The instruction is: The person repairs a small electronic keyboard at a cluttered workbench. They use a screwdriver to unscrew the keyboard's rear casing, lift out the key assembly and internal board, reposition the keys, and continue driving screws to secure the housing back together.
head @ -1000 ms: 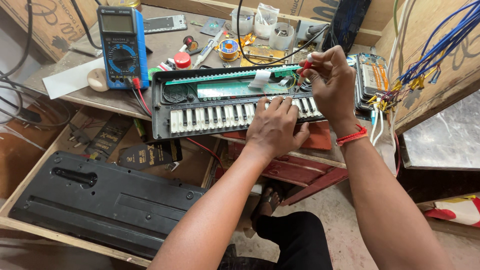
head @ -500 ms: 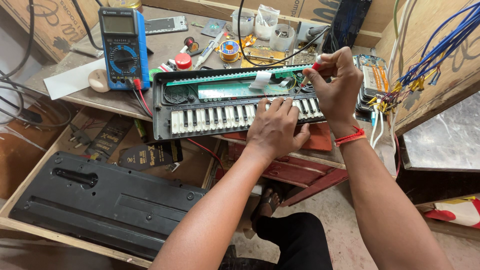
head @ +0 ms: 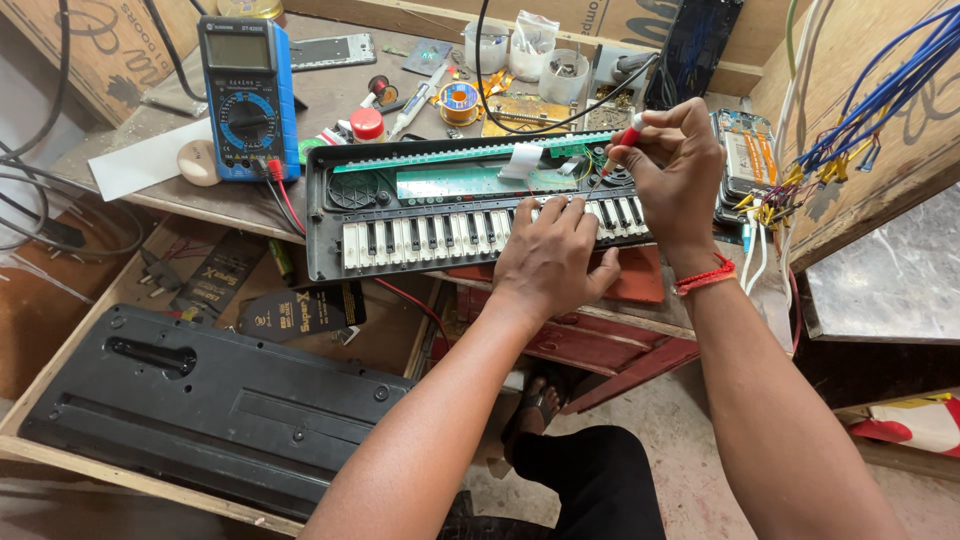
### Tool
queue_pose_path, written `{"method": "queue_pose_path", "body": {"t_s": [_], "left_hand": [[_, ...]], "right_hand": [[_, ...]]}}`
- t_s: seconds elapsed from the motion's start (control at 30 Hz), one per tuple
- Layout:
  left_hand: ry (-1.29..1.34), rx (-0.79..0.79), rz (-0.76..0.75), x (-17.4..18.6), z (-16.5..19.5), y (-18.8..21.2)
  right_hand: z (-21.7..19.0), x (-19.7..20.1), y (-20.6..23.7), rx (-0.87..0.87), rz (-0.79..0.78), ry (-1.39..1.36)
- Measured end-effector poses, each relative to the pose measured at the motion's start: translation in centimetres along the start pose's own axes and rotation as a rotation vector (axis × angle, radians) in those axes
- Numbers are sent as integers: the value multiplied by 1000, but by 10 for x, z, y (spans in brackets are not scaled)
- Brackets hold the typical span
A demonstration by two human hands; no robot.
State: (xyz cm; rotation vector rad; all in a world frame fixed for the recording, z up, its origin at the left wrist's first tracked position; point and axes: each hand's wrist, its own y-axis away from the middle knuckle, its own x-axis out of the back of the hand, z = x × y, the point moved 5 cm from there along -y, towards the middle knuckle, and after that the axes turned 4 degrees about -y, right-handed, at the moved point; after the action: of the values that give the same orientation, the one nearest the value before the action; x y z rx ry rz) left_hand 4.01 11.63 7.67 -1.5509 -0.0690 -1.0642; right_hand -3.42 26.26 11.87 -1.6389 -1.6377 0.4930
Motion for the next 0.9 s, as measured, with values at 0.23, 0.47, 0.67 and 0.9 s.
{"method": "queue_pose_path", "body": {"t_s": [0.23, 0.47, 0.67, 0.9], "left_hand": [[-3, 5, -15, -2, -1, 1], [-41, -4, -3, -2, 0, 1], [-18, -1, 2, -2, 0, 1], [6, 3, -2, -1, 0, 1]], "right_hand": [[-14, 2, 2, 100, 67, 287], [-9, -6, 6, 97, -142, 21], [3, -3, 2, 22, 13, 14], [-12, -1, 5, 127, 117, 167]]}}
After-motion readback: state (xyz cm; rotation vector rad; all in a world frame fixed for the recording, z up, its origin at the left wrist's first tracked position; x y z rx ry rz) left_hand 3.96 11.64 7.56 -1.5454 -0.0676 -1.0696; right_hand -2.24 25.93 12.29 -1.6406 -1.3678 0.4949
